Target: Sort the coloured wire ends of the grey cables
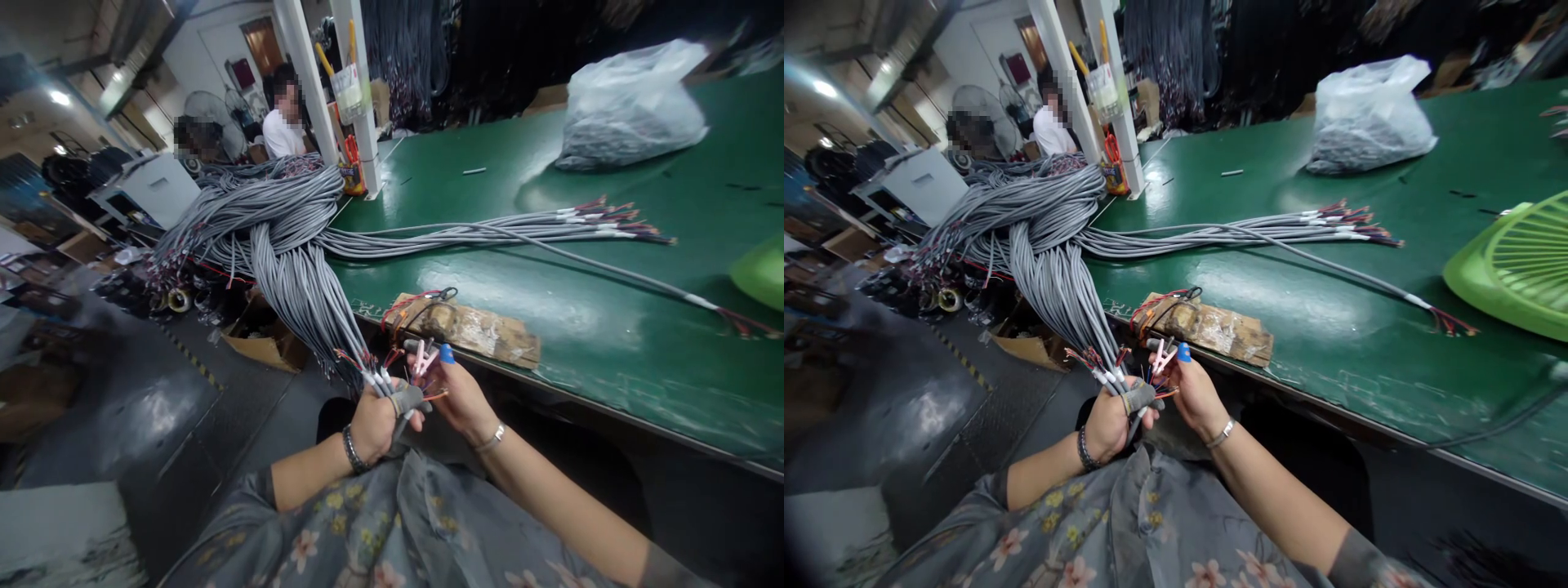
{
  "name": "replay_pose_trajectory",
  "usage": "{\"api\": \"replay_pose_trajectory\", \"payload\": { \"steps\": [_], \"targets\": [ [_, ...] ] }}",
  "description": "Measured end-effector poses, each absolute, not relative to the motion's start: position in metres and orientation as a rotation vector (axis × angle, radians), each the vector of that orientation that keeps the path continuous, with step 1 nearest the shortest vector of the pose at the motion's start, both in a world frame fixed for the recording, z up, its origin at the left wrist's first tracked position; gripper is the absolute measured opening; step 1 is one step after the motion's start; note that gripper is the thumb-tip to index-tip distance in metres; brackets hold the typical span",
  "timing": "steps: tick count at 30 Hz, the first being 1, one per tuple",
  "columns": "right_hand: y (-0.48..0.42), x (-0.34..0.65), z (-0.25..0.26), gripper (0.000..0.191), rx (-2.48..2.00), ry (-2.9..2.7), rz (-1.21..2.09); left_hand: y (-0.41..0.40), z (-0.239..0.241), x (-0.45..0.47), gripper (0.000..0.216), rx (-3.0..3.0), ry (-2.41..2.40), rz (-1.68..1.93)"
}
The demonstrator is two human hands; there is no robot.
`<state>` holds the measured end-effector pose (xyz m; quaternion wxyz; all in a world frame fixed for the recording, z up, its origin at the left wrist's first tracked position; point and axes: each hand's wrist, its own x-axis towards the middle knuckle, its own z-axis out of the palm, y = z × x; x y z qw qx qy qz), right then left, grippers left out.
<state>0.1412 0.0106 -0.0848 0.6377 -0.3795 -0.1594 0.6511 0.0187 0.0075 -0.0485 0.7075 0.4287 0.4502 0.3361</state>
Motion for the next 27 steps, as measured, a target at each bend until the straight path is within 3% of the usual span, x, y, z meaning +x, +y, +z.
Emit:
{"api": "replay_pose_trajectory", "payload": {
  "steps": [6, 13, 19, 27],
  "targets": [
    [0.015, 0.14, -0.084, 0.044, -0.788, -0.306, 1.624, 0.01, -0.053, 0.019, 0.043, 0.944, 1.022, 0.754],
    [0.014, 0.142, -0.092, 0.05, -0.809, -0.416, 1.454, 0.009, -0.052, 0.017, 0.042, 0.943, 0.991, 0.778],
    [0.017, 0.143, -0.099, 0.043, -0.674, -0.311, 1.68, 0.01, -0.051, 0.021, 0.044, 0.961, 1.0, 0.77],
    [0.02, 0.139, -0.096, 0.036, -0.644, -0.187, 1.656, 0.011, -0.058, 0.019, 0.041, 0.97, 1.042, 0.755]
  ]
}}
